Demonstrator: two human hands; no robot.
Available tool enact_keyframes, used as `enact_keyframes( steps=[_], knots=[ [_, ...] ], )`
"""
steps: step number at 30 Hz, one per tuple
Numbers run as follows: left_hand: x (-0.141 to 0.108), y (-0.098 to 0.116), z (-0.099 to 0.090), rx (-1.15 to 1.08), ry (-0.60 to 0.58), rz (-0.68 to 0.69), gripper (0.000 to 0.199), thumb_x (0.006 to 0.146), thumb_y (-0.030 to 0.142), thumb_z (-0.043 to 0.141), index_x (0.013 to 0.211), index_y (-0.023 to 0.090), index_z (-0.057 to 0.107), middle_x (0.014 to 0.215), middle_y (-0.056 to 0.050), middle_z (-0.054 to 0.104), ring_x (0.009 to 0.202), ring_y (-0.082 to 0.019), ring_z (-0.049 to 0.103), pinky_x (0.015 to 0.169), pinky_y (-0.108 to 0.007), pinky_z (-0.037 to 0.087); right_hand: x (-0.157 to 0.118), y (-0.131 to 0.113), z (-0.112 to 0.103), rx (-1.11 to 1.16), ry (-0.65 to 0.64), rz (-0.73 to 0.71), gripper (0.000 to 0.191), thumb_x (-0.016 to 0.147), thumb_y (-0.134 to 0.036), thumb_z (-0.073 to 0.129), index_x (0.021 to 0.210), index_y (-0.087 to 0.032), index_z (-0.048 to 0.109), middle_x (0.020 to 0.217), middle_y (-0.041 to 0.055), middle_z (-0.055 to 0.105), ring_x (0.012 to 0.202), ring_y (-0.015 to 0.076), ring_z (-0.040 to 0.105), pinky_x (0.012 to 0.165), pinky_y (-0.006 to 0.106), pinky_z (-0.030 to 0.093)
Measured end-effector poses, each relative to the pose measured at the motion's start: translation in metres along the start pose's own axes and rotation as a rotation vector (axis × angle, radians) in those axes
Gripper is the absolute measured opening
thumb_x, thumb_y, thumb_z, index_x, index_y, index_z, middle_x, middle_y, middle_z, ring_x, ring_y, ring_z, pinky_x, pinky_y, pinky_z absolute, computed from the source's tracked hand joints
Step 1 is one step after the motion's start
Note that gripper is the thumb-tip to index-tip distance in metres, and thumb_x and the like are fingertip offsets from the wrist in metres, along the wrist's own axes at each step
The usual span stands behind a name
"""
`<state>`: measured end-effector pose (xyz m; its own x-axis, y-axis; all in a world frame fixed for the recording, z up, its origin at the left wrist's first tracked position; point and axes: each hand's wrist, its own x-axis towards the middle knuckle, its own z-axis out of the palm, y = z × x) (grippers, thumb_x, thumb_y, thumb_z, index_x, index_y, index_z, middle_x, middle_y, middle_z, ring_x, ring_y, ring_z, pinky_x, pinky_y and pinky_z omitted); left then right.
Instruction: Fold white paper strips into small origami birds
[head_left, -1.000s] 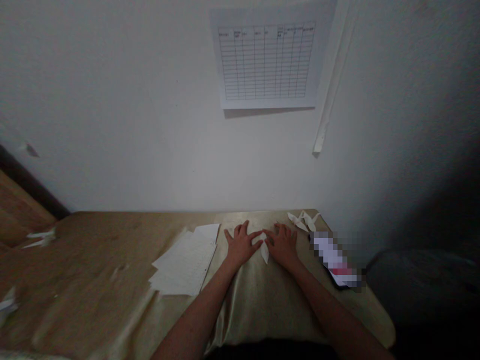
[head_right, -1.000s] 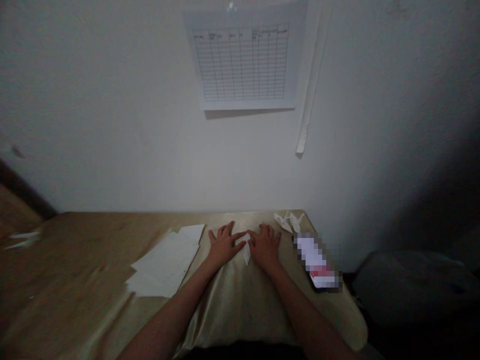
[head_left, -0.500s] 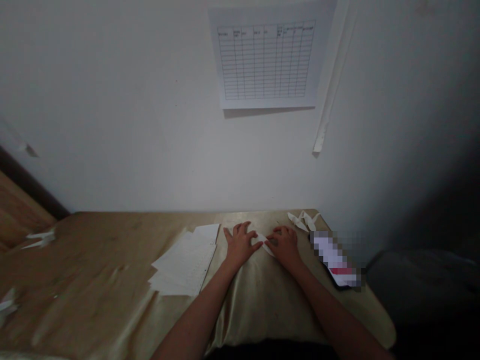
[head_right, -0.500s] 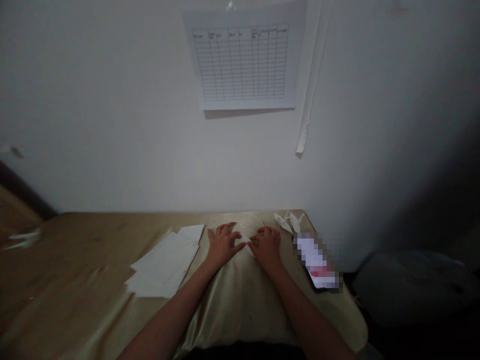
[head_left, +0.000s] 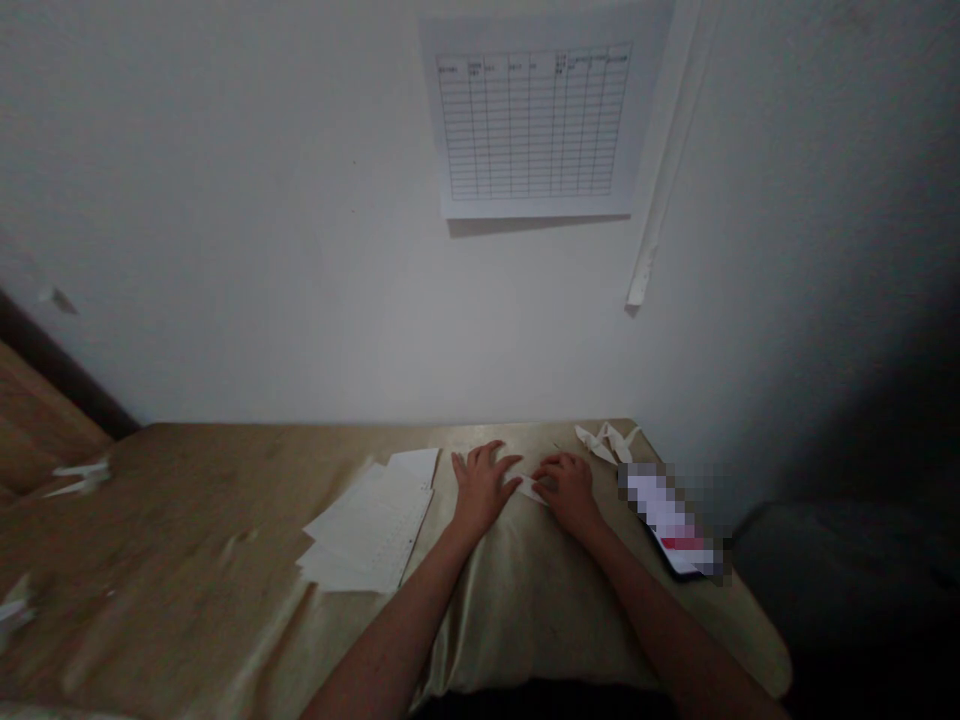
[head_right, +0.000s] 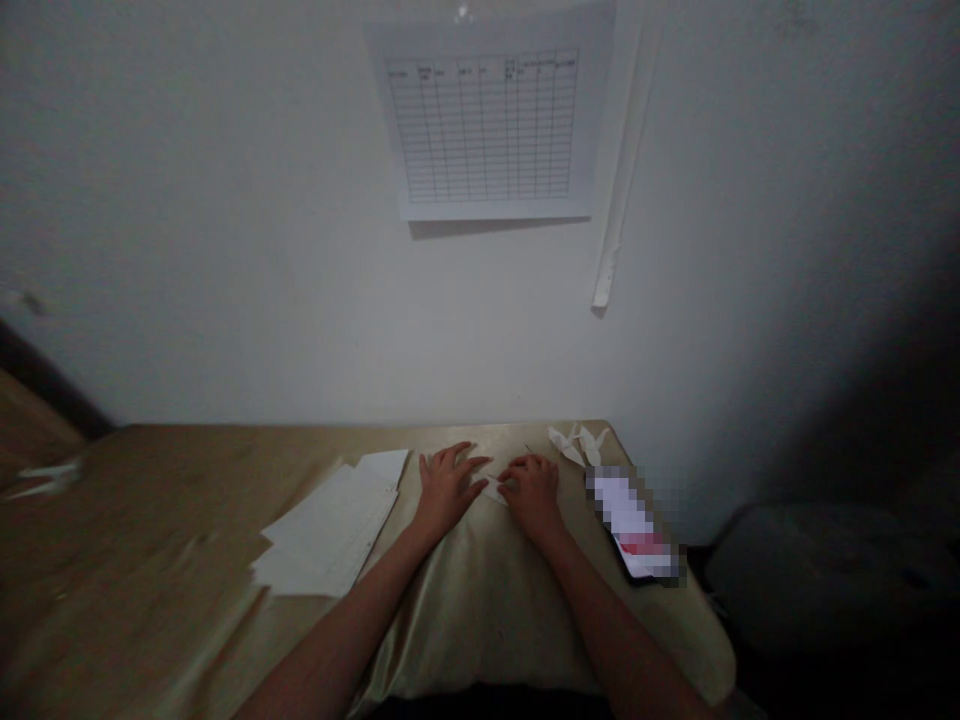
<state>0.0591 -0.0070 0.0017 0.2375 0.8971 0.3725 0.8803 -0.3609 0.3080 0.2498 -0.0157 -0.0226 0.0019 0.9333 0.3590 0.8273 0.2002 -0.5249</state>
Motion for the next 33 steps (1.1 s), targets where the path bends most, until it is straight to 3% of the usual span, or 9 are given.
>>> enact_keyframes(
  steps=[3, 9, 13, 17, 23, 27, 33],
  knots=[
    [0.0, -0.001, 0.001, -0.001, -0.015, 0.019, 0.03, 0.095, 0.035, 0.078, 0.122, 0.046, 0.078, 0.159, -0.003, 0.057, 0.144, -0.036, 0.049, 0.121, -0.085, 0.016, 0.0, 0.0, -0.002, -0.004, -0.009, -0.022, 0.013, 0.089, -0.025, 0.073, 0.097, -0.031, 0.083, 0.119, 0.0046, 0.076, 0.123, 0.0295, 0.059, 0.114, 0.052, 0.035],
    [0.0, 0.0, -0.001, -0.038, -0.007, 0.028, 0.017, 0.094, 0.033, 0.079, 0.109, 0.04, 0.084, 0.156, -0.004, 0.06, 0.144, -0.035, 0.049, 0.122, -0.085, 0.013, -0.002, -0.004, -0.01, 0.025, -0.014, -0.051, 0.02, 0.097, -0.026, 0.061, 0.102, -0.03, 0.08, 0.115, 0.0053, 0.078, 0.125, 0.0306, 0.06, 0.124, 0.068, 0.012],
    [0.0, 0.001, -0.003, -0.061, 0.021, 0.035, 0.01, 0.091, 0.032, 0.082, 0.1, 0.036, 0.085, 0.154, -0.005, 0.062, 0.143, -0.034, 0.051, 0.123, -0.084, 0.011, -0.004, -0.007, -0.013, 0.039, -0.002, -0.063, 0.025, 0.098, -0.027, 0.058, 0.113, -0.028, 0.078, 0.113, 0.0067, 0.079, 0.123, 0.03, 0.061, 0.126, 0.069, 0.01],
    [0.0, 0.0, -0.004, -0.059, 0.053, 0.033, 0.007, 0.09, 0.033, 0.083, 0.094, 0.037, 0.086, 0.152, -0.003, 0.063, 0.142, -0.034, 0.051, 0.125, -0.082, 0.01, -0.004, -0.008, -0.015, -0.032, 0.016, -0.083, 0.016, 0.097, -0.03, 0.064, 0.096, -0.029, 0.08, 0.111, 0.006, 0.078, 0.125, 0.0312, 0.059, 0.128, 0.066, 0.009],
    [0.0, 0.0, -0.004, -0.046, 0.066, 0.003, 0.017, 0.09, 0.04, 0.082, 0.107, 0.043, 0.084, 0.152, -0.003, 0.062, 0.143, -0.034, 0.05, 0.126, -0.079, 0.01, -0.002, -0.002, -0.016, -0.091, 0.064, -0.166, 0.013, 0.097, -0.026, 0.063, 0.095, -0.028, 0.076, 0.115, 0.005, 0.076, 0.132, 0.03, 0.054, 0.13, 0.064, 0.001],
    [-0.001, -0.001, -0.004, -0.032, 0.052, -0.018, 0.031, 0.091, 0.039, 0.082, 0.121, 0.045, 0.08, 0.154, -0.004, 0.061, 0.143, -0.035, 0.049, 0.125, -0.08, 0.015, -0.003, -0.003, -0.015, -0.098, 0.031, -0.179, 0.01, 0.094, -0.023, 0.065, 0.091, -0.027, 0.075, 0.118, 0.0056, 0.077, 0.133, 0.0304, 0.055, 0.129, 0.068, 0.001],
    [0.0, -0.002, -0.004, 0.009, -0.012, -0.036, 0.021, 0.092, 0.038, 0.08, 0.111, 0.045, 0.083, 0.153, -0.003, 0.062, 0.141, -0.037, 0.051, 0.122, -0.083, 0.016, -0.005, -0.005, -0.014, -0.049, -0.066, -0.15, 0.01, 0.093, -0.029, 0.069, 0.094, -0.03, 0.079, 0.112, 0.0031, 0.08, 0.131, 0.0306, 0.059, 0.126, 0.073, -0.002]
  ],
)
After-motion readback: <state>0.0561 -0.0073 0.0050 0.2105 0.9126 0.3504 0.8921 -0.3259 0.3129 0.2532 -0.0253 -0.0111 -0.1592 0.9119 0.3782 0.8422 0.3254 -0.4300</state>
